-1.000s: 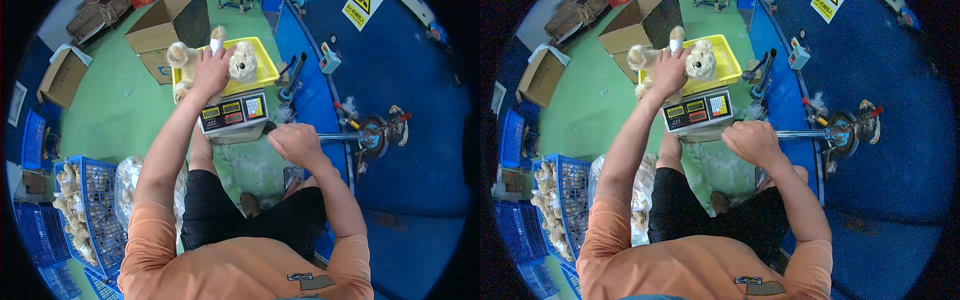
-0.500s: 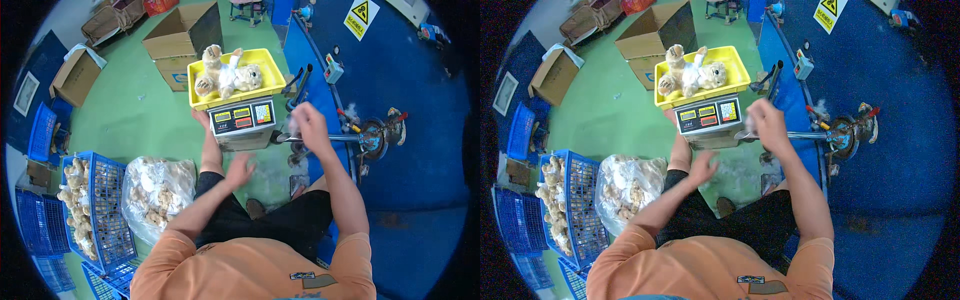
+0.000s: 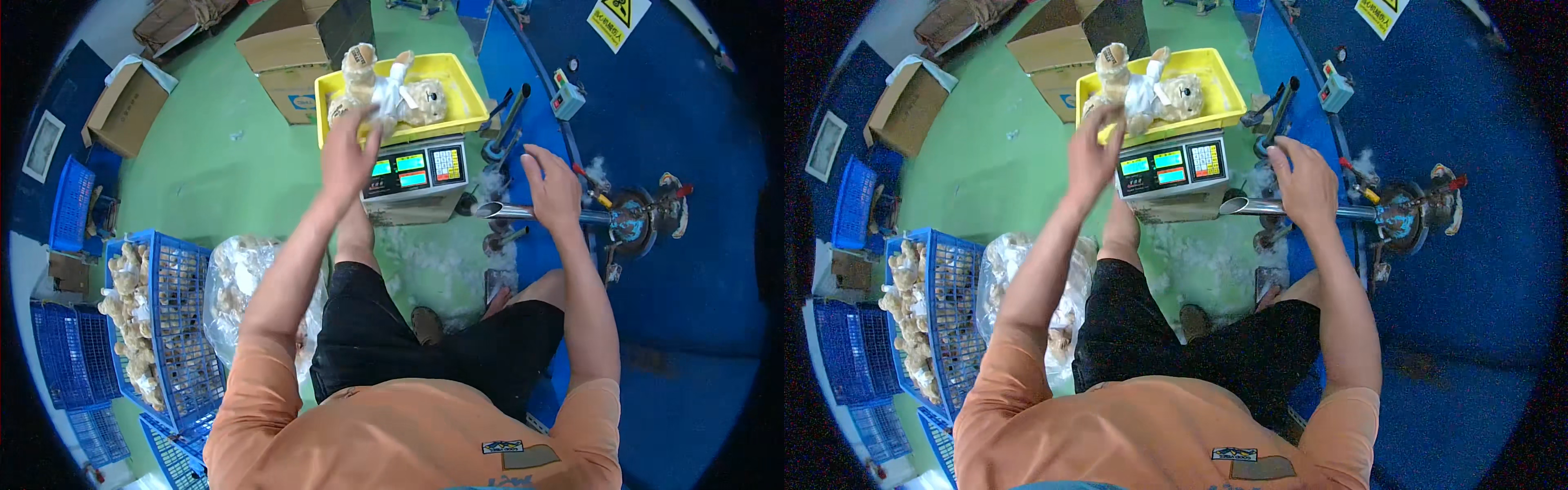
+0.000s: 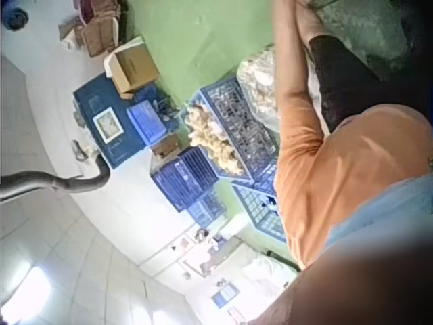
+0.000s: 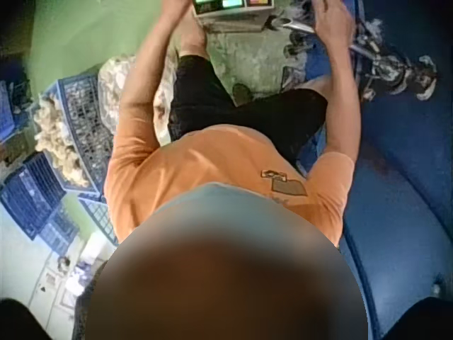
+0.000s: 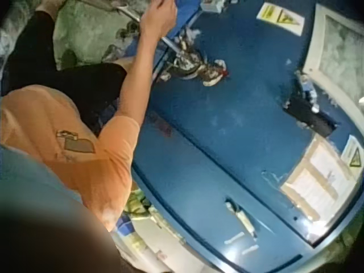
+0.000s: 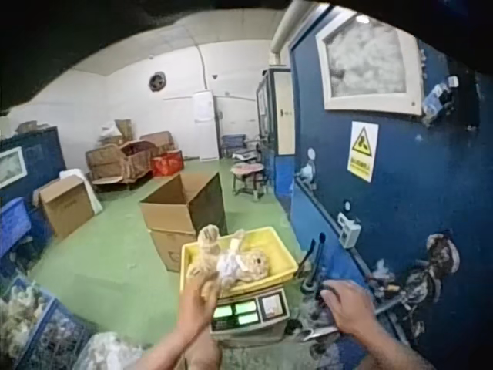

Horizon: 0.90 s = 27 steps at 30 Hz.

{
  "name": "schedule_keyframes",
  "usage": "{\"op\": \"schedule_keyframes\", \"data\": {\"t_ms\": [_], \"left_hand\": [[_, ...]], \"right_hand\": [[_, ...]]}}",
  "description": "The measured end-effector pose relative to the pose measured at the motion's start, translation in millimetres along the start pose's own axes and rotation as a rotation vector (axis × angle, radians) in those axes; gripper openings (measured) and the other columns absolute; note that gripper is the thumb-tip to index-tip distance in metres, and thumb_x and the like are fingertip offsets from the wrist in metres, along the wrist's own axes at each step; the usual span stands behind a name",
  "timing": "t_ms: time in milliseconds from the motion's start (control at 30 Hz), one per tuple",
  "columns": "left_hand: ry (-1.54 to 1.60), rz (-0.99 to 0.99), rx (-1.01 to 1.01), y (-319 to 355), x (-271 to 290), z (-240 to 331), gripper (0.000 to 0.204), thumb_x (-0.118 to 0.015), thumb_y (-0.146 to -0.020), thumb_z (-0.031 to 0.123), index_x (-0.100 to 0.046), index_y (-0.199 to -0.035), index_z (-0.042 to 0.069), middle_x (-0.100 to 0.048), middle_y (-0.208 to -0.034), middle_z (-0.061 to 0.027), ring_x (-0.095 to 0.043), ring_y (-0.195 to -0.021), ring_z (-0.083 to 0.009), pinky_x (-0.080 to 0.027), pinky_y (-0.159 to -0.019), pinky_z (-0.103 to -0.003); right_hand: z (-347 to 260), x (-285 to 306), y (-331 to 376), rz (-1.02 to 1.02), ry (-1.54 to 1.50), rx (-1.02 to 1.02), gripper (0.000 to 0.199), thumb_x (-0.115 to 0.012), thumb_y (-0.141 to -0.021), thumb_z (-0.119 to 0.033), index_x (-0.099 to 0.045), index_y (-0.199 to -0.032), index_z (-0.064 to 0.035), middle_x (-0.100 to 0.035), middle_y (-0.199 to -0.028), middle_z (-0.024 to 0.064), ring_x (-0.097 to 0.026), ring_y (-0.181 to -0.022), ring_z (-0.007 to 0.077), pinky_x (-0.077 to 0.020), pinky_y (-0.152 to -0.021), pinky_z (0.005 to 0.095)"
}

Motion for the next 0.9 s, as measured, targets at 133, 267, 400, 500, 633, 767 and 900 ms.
{"op": "schedule_keyframes", "data": {"t_ms": [133, 267, 400, 500, 633, 767, 900], "left_hand": [[-0.126, -0.060, -0.227, -74.2, -25.6, -12.4, 0.043, -0.068, -0.084, 0.010, -0.062, -0.127, 0.010, -0.068, -0.121, -0.0100, -0.063, -0.110, -0.0304, -0.050, -0.093, -0.040], [-0.444, -0.265, -0.301, -96.1, -84.2, -49.5, 0.053, -0.072, -0.079, 0.015, -0.059, -0.131, 0.012, -0.066, -0.123, -0.0116, -0.060, -0.113, -0.0342, -0.049, -0.096, -0.044], [-0.734, -0.404, -0.255, -94.9, -114.8, -68.3, 0.059, -0.075, -0.075, 0.020, -0.058, -0.132, 0.013, -0.065, -0.124, -0.0128, -0.058, -0.113, -0.0358, -0.047, -0.098, -0.047], [-0.878, -0.394, -0.219, -91.8, -107.5, -70.0, 0.064, -0.077, -0.071, 0.025, -0.058, -0.131, 0.013, -0.065, -0.123, -0.0134, -0.058, -0.111, -0.0357, -0.046, -0.099, -0.048], [-0.520, -0.260, -0.194, -81.8, -56.5, -21.4, 0.058, -0.078, -0.068, 0.024, -0.062, -0.123, 0.008, -0.066, -0.114, -0.0139, -0.057, -0.101, -0.0361, -0.044, -0.096, -0.048], [0.171, -0.231, 0.033, -2.8, 0.0, 33.9, 0.070, -0.080, -0.068, 0.022, -0.060, -0.131, 0.003, -0.063, -0.124, -0.0189, -0.055, -0.113, -0.0360, -0.042, -0.102, -0.043], [0.416, -0.204, 0.451, 95.3, -19.3, 2.8, 0.069, -0.079, -0.076, 0.017, -0.051, -0.135, -0.007, -0.063, -0.126, -0.0197, -0.063, -0.115, -0.0310, -0.052, -0.099, -0.037]], "right_hand": [[-14.8, 12.1, -6.5, -0.248, -0.010, -0.196, 0.031, -0.056, -0.099, -0.035, -0.070, -0.101, -0.0074, -0.072, -0.082, 0.0102, -0.065, -0.068, 0.0326, -0.0479, -0.065, 0.0436], [-14.8, 14.1, -3.6, -0.315, -0.005, -0.265, 0.029, -0.057, -0.098, -0.034, -0.069, -0.097, -0.0073, -0.072, -0.079, 0.0100, -0.064, -0.066, 0.0322, -0.0474, -0.063, 0.0432], [-12.3, 16.3, -4.9, -0.290, 0.000, -0.251, 0.028, -0.058, -0.098, -0.033, -0.068, -0.094, -0.0071, -0.071, -0.078, 0.0098, -0.063, -0.063, 0.0323, -0.0469, -0.061, 0.0428], [-13.4, 12.6, -2.9, -0.276, 0.002, -0.211, 0.026, -0.059, -0.097, -0.032, -0.067, -0.092, -0.0072, -0.071, -0.076, 0.0097, -0.062, -0.061, 0.0329, -0.0464, -0.059, 0.0428], [-7.2, 12.4, 0.6, -0.207, 0.059, -0.186, 0.027, -0.058, -0.098, -0.031, -0.066, -0.089, -0.0072, -0.071, -0.076, 0.0099, -0.062, -0.061, 0.0338, -0.0467, -0.058, 0.0439], [-5.7, 10.0, 8.7, -0.147, 0.125, -0.173, 0.027, -0.057, -0.098, -0.031, -0.064, -0.086, -0.0073, -0.071, -0.076, 0.0098, -0.063, -0.061, 0.0349, -0.0471, -0.057, 0.0452], [-16.9, 6.2, 6.8, -0.118, 0.159, -0.151, 0.028, -0.057, -0.098, -0.030, -0.062, -0.083, -0.0075, -0.071, -0.075, 0.0099, -0.063, -0.061, 0.0360, -0.0475, -0.056, 0.0464]]}}
Point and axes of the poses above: each hand's wrist, its own y-axis away from the middle knuckle, its own x-axis out of the back of the hand, z = x × y, the point moved 1 cm from there along -y, towards the middle knuckle
